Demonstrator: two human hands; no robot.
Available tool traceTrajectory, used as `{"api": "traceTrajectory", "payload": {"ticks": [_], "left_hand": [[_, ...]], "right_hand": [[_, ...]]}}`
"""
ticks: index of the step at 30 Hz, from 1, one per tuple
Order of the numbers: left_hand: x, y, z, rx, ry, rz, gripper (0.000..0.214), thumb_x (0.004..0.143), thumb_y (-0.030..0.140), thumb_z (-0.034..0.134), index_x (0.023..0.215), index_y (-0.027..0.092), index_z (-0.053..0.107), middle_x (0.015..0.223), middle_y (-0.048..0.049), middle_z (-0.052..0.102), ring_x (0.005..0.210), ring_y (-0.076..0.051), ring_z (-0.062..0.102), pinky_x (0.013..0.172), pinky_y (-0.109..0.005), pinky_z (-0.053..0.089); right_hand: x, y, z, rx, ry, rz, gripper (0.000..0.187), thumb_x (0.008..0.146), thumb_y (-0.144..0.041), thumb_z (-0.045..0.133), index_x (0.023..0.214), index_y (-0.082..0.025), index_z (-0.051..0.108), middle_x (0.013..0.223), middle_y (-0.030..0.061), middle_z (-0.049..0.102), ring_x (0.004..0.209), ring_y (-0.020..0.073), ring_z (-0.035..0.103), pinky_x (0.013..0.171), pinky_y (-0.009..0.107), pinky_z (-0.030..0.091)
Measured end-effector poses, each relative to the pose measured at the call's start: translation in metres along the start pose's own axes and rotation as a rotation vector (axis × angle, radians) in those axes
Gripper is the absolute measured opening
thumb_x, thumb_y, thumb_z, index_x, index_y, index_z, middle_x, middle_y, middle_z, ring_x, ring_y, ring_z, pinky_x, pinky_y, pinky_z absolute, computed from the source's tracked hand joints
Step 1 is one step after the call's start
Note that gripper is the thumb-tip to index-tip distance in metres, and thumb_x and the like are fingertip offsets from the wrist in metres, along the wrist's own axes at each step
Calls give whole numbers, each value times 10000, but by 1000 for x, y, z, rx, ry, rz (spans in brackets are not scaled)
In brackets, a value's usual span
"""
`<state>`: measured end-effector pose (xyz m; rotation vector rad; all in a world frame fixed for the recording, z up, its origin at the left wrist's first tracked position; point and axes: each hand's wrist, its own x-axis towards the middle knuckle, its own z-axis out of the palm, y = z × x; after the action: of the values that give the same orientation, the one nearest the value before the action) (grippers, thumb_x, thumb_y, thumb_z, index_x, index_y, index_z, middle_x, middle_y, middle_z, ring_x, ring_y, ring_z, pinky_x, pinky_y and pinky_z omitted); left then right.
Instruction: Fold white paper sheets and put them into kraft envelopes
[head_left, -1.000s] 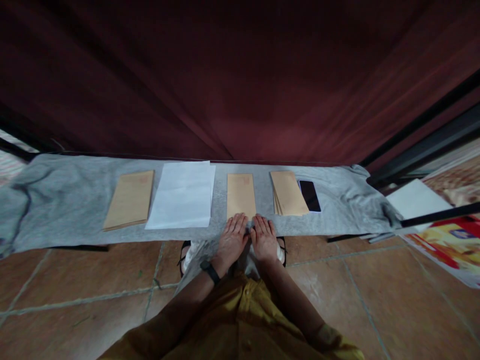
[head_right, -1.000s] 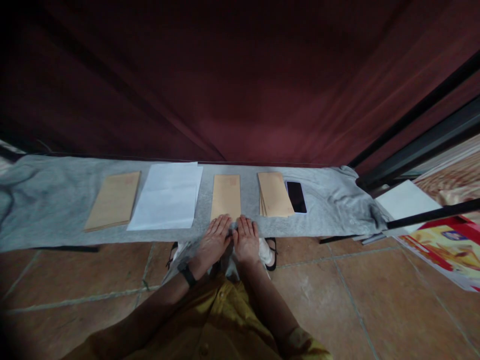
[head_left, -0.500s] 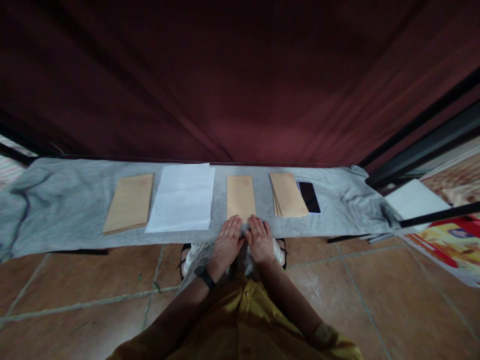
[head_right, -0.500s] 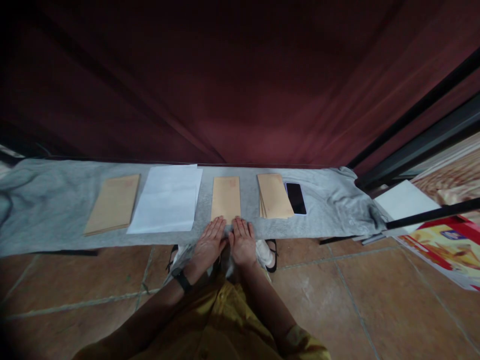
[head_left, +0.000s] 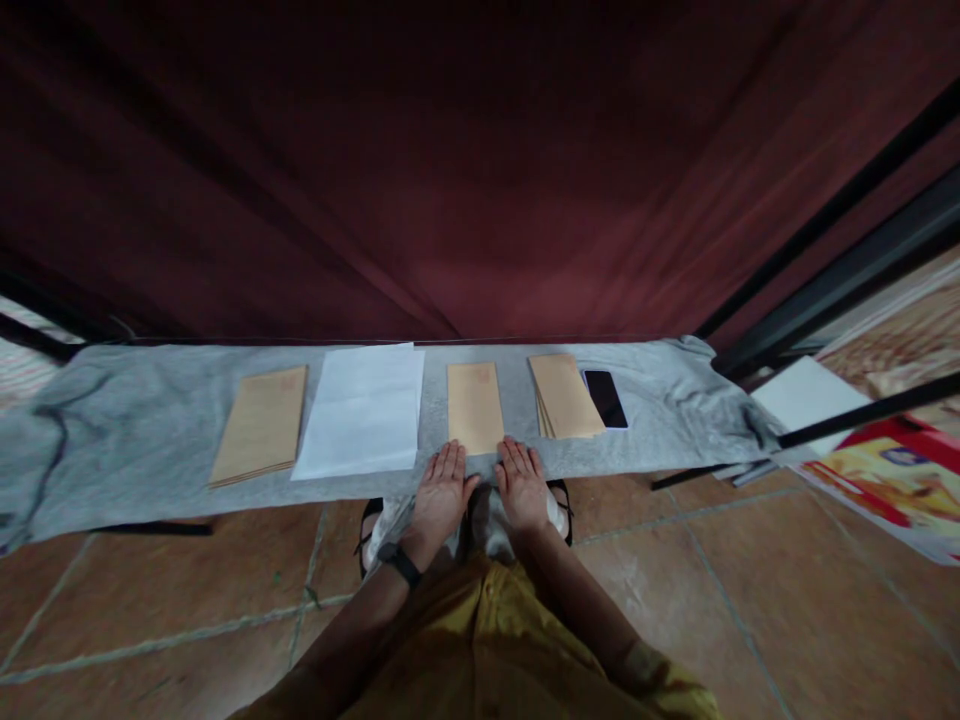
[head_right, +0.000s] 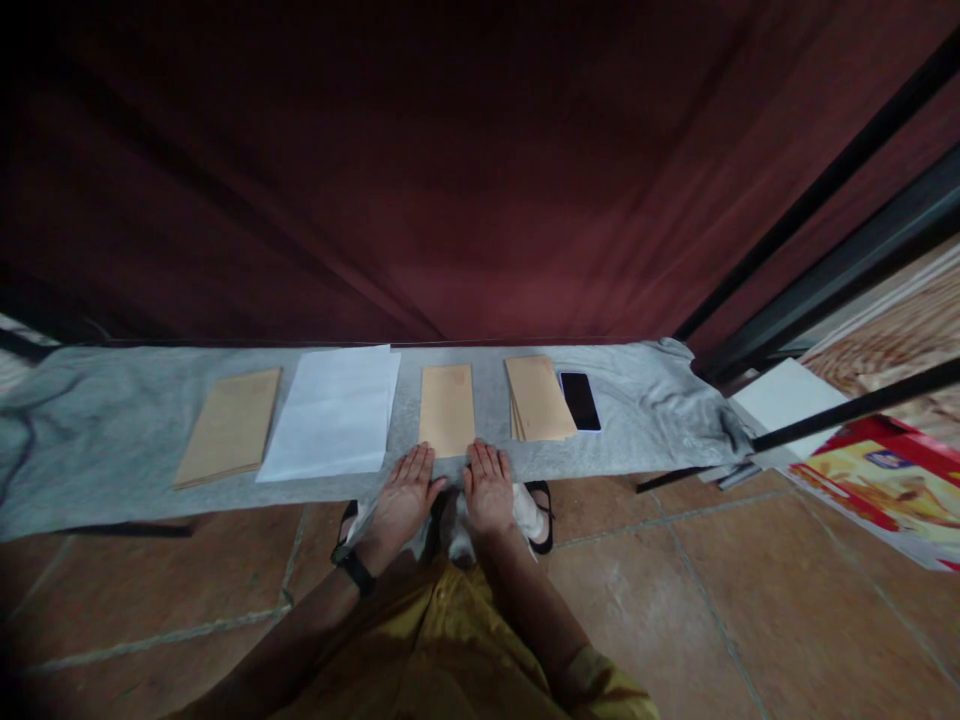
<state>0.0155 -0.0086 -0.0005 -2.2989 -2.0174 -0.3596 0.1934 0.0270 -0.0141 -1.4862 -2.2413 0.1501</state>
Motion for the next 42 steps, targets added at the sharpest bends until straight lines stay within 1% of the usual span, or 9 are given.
{"api": "traceTrajectory", "payload": {"ticks": [5,10,13,21,24,29,34,39,42], "left_hand": [[18,2,-5,100,-73,26,441,1003,197,355,1360,34,556,1394,-253,599,1335,-293,557,1118,-499,435],[34,5,-14,133,-120,144,497,905,10,343,1342,99,563,1390,-209,606,1340,-241,547,1104,-448,462],[40,7,-17,137,-147,183,499,896,1,364,1334,123,570,1373,-189,623,1315,-237,570,1079,-432,492],[50,15,-18,144,-237,253,463,908,-10,407,1324,121,563,1395,-216,590,1302,-260,572,1037,-440,508],[55,19,-16,160,-267,248,453,897,-14,420,1306,94,581,1335,-243,614,1247,-293,603,1000,-460,521],[62,26,-10,182,-270,237,400,864,-16,456,1207,46,652,1182,-275,671,1122,-331,659,918,-460,542],[66,34,-5,211,-253,239,356,868,-6,444,1133,30,678,1089,-260,704,1044,-315,689,860,-448,553],[73,44,2,246,-239,221,315,842,-27,480,1075,13,688,968,-243,728,911,-298,724,802,-440,563],[74,47,4,275,-220,213,304,830,-44,480,1033,24,695,935,-221,731,880,-287,721,786,-429,569]], "right_hand": [[-1,2,1,3,20,-17,447,1058,-252,394,1469,-128,520,1512,125,531,1441,241,438,1212,470,282],[0,3,2,19,54,-33,443,1051,-242,394,1459,-136,533,1484,134,561,1412,241,474,1200,467,294],[1,4,2,25,48,-27,440,1052,-248,385,1448,-142,545,1476,128,570,1397,232,490,1200,453,293],[4,8,0,48,-1,-31,438,1007,-220,445,1414,-122,574,1464,144,580,1383,253,491,1186,455,302],[5,10,2,48,-6,-26,454,975,-174,448,1407,-135,582,1448,142,593,1370,251,502,1179,456,315],[5,13,5,55,-8,-45,498,954,-140,431,1437,-153,548,1430,148,603,1345,251,519,1169,461,322],[7,9,12,41,-11,19,515,925,-124,454,1433,-125,537,1455,175,569,1348,261,506,1150,445,336],[14,5,20,123,25,126,478,882,-138,473,1340,-131,606,1407,178,600,1317,275,524,1123,456,363],[19,10,25,177,54,135,461,853,-120,467,1276,-150,648,1341,160,644,1261,268,562,1086,442,403]]}}
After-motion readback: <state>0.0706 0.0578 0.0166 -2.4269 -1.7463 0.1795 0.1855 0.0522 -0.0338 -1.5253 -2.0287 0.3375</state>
